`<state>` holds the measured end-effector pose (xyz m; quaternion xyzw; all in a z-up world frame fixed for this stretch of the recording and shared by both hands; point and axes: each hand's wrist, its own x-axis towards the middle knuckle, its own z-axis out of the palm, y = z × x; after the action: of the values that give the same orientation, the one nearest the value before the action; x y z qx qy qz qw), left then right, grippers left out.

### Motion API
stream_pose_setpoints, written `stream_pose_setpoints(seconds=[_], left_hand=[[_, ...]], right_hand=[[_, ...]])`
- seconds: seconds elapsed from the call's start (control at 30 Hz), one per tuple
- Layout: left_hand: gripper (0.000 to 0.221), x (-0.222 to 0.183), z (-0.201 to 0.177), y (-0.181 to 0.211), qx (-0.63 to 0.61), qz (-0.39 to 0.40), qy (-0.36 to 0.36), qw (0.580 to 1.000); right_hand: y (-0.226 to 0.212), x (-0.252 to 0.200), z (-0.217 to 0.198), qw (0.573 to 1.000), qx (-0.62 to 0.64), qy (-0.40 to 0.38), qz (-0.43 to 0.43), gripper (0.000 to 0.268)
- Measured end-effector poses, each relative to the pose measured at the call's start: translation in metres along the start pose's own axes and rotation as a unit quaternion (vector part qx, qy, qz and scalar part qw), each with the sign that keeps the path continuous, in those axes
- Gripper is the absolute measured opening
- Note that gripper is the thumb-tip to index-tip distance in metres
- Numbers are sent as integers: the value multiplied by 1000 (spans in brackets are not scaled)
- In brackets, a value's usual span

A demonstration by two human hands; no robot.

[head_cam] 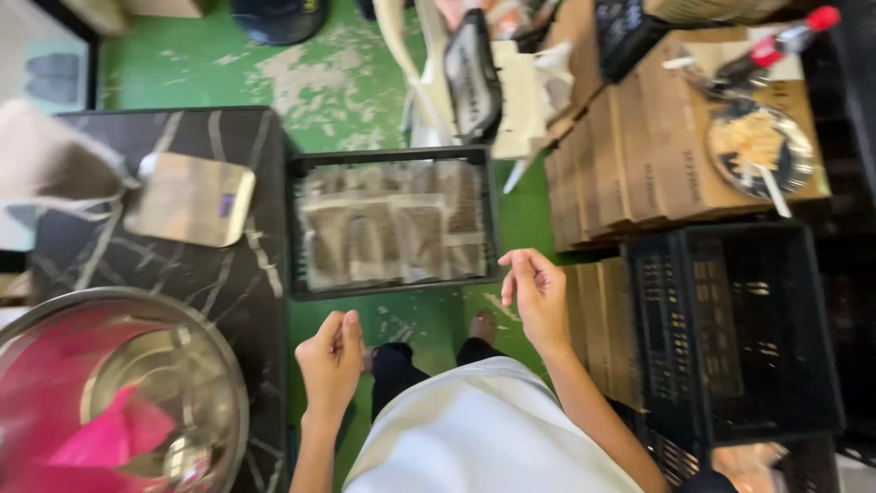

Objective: The person sorts through a cardboard box of packaged powders, handles bags of garlic powder and annatto powder, moves a large metal mixing bowl onto a scale, and then handles several empty plastic bags.

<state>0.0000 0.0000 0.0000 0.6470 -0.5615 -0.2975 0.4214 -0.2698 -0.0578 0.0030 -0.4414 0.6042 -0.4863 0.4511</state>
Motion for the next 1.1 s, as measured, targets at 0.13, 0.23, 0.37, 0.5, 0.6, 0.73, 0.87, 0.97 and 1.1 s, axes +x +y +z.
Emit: stream_pose_setpoints(seconds=[0.13,0.23,0.37,0.5,0.6,0.73,0.87,0.97,1.1], left_hand=[[41,-2,128,13,-6,14,8,1000],[40,-14,200,52,-53,8,-18,998],[38,-23,269,53,-106,-1,-103,989],[38,15,283,79,-95,-8,-208,974],[41,63,302,86,-85,-5,-227,970],[40,137,348,96,-85,-1,-226,970],[39,220,407,107,-93,-8,-238,967],[36,287,439,119,-80,-16,-288,954],[36,377,481,102,-23,88,-295,951]], right_hand=[[41,23,-80,998,31,53,-25,28],[48,33,-125,996,30,75,-24,28],[43,49,-162,991,53,118,-16,29],[39,77,-190,994,55,92,-26,31],[35,113,-203,992,64,103,-22,31],[42,188,-219,988,77,134,-24,32],[47,291,-233,982,99,160,-14,30],[33,365,-241,981,88,174,-13,32],[-8,455,-262,985,54,154,-54,35]])
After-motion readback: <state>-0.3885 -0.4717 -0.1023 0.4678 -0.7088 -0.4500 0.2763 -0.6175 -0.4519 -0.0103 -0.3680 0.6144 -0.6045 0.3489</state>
